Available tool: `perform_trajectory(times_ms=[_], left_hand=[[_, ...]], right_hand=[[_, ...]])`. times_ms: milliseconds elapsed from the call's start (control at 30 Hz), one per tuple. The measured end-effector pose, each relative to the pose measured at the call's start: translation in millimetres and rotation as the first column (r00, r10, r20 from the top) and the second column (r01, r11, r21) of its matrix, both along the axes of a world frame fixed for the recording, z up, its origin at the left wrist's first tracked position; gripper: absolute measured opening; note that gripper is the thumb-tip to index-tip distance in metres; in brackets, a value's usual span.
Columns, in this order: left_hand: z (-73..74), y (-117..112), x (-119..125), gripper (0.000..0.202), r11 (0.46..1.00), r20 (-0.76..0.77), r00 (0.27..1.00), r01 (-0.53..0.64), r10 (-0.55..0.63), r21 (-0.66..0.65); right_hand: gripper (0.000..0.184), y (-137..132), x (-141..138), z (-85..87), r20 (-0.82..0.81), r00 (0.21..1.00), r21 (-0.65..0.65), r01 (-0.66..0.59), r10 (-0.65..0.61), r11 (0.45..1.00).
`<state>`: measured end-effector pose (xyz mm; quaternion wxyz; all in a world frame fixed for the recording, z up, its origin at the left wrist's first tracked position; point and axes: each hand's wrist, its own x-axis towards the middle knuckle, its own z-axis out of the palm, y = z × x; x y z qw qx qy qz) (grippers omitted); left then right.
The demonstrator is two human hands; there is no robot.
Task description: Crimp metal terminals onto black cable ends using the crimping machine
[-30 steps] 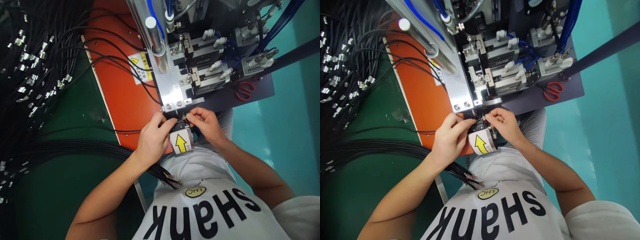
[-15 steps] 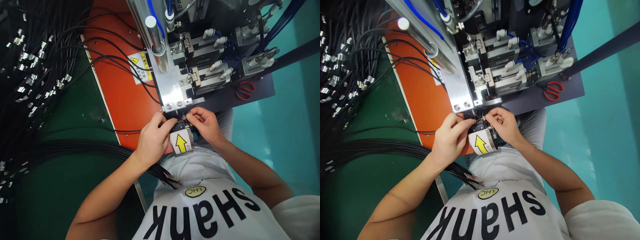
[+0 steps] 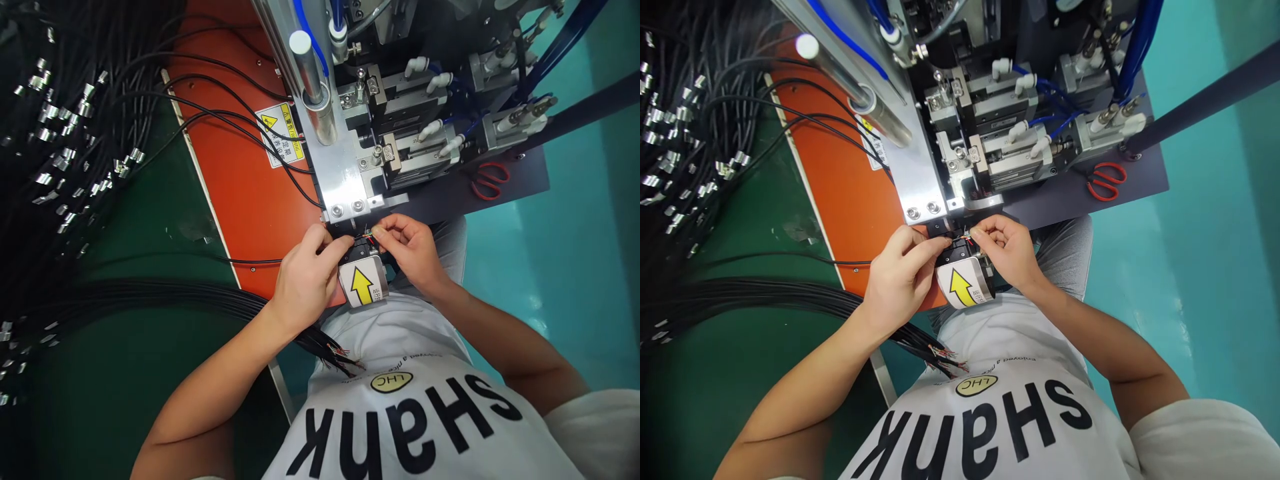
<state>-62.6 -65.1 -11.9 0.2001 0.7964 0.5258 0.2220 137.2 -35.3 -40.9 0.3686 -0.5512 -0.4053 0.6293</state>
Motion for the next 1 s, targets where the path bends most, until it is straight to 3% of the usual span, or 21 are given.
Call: perform_trajectory(times_ms=[1000], left_hand=[[1.9, 1.2, 1.0, 0.034, 1.000, -0.046, 0.999, 0.026, -0.025, 0.011]], right_hand=[[0.026, 4.5, 2.8, 6.6, 0.016, 0.994, -0.073, -0.110, 0.111, 0.991]])
